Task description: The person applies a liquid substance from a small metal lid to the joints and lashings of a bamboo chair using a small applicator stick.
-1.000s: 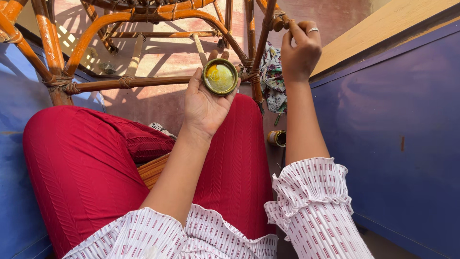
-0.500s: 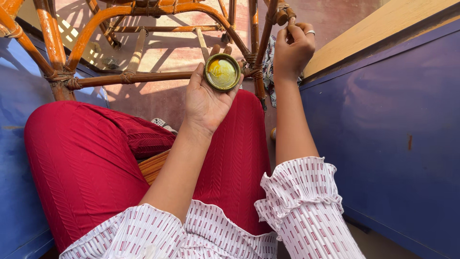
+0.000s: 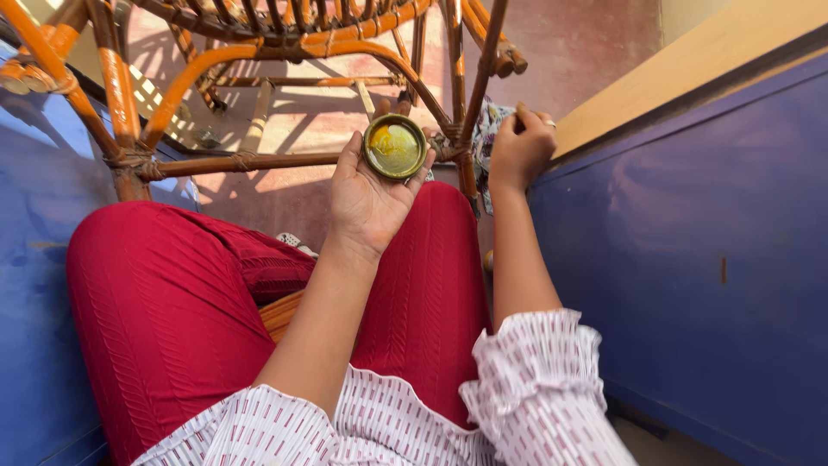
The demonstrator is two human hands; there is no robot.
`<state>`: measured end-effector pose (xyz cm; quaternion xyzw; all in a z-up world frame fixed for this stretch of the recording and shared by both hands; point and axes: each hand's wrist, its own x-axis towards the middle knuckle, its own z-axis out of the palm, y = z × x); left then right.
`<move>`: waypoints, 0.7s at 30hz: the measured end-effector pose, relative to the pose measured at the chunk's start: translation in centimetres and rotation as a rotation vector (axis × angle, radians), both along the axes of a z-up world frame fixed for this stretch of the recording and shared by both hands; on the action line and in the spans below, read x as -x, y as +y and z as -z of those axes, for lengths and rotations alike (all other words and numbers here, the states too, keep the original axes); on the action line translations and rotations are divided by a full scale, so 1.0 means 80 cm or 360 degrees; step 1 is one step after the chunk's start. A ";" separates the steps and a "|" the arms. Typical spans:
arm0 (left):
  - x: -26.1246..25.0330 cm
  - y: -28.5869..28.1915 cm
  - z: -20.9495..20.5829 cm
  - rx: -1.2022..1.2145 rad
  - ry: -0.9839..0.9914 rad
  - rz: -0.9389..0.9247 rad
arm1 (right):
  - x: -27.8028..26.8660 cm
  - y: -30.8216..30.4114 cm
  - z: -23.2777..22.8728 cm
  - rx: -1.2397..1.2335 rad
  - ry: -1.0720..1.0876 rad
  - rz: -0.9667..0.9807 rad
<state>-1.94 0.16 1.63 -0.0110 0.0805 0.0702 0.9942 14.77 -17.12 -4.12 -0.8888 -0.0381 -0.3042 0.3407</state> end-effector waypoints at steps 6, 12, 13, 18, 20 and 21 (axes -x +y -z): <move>-0.017 0.068 0.001 0.0046 0.0189 -0.0123 | -0.009 0.024 -0.018 -0.0088 0.0018 -0.0141; -0.048 0.146 -0.035 -0.0096 0.0435 -0.0297 | 0.005 0.060 -0.031 -0.0346 -0.0120 0.0006; -0.046 0.155 -0.040 -0.0142 0.0440 -0.0320 | -0.002 0.065 -0.038 -0.0273 -0.0168 0.0026; -0.052 0.185 -0.069 -0.0208 0.0487 -0.0382 | -0.019 0.056 -0.045 0.0194 0.0122 -0.0104; -0.058 0.194 -0.077 -0.0280 0.0518 -0.0381 | -0.015 0.051 -0.039 0.0357 0.0190 -0.0156; -0.058 0.197 -0.076 -0.0331 0.0557 -0.0375 | -0.015 0.052 -0.034 0.0203 0.0135 -0.0079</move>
